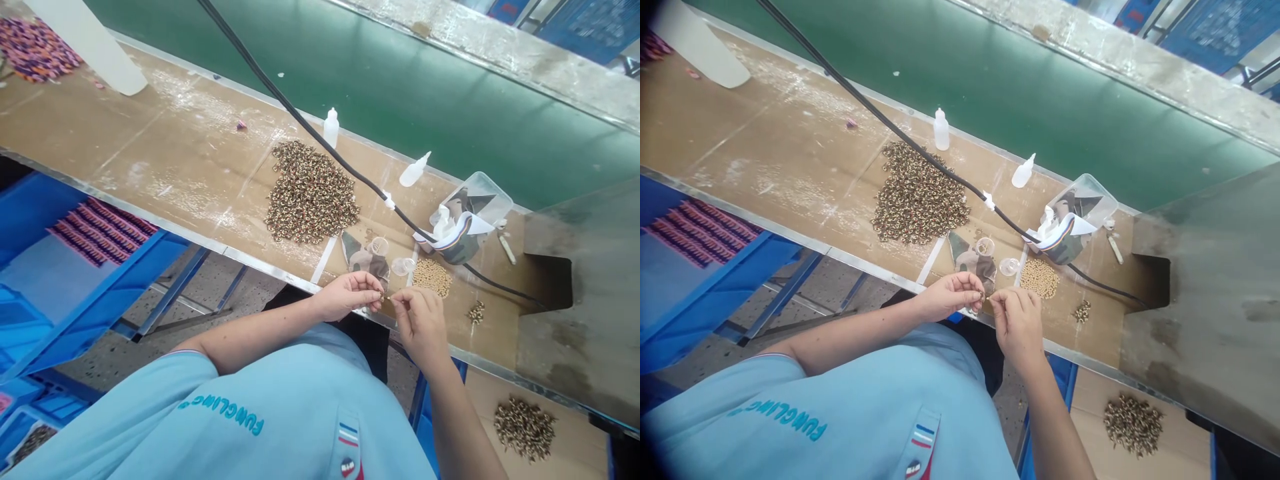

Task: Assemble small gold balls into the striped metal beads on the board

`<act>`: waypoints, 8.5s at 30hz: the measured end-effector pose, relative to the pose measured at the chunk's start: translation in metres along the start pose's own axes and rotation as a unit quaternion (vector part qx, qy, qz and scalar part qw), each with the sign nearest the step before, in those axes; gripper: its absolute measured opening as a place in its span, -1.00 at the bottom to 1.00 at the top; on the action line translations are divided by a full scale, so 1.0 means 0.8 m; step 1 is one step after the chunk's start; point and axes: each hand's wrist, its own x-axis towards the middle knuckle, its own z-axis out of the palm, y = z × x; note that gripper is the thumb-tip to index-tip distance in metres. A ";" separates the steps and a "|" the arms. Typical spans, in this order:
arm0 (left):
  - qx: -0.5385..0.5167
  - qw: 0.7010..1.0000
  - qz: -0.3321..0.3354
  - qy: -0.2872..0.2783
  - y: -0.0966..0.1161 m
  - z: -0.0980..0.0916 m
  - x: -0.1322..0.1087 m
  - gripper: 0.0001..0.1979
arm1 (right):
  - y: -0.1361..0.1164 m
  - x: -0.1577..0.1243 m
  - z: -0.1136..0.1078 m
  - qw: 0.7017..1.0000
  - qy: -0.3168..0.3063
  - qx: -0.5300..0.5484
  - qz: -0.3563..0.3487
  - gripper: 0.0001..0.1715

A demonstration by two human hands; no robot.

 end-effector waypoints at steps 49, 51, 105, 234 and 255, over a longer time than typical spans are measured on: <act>0.049 0.998 -0.021 0.029 -0.004 0.001 0.005 -0.64 | 0.006 -0.002 0.008 0.998 -0.013 -0.015 -0.055 -0.88; 0.045 0.998 -0.025 0.032 -0.004 0.002 0.005 -0.64 | 0.005 -0.004 0.011 0.999 -0.009 -0.007 -0.044 -0.87; 0.299 0.937 0.178 0.029 -0.024 0.002 -0.015 -0.78 | -0.025 -0.043 0.037 0.975 0.164 0.091 0.115 -0.88; 0.682 0.461 0.568 0.004 0.069 0.097 0.139 -0.90 | 0.178 0.063 -0.018 0.959 0.278 -0.058 0.017 -0.69; 0.409 0.803 0.430 0.045 0.013 0.082 0.057 -0.90 | 0.072 0.013 -0.033 0.953 0.267 0.135 -0.035 -0.65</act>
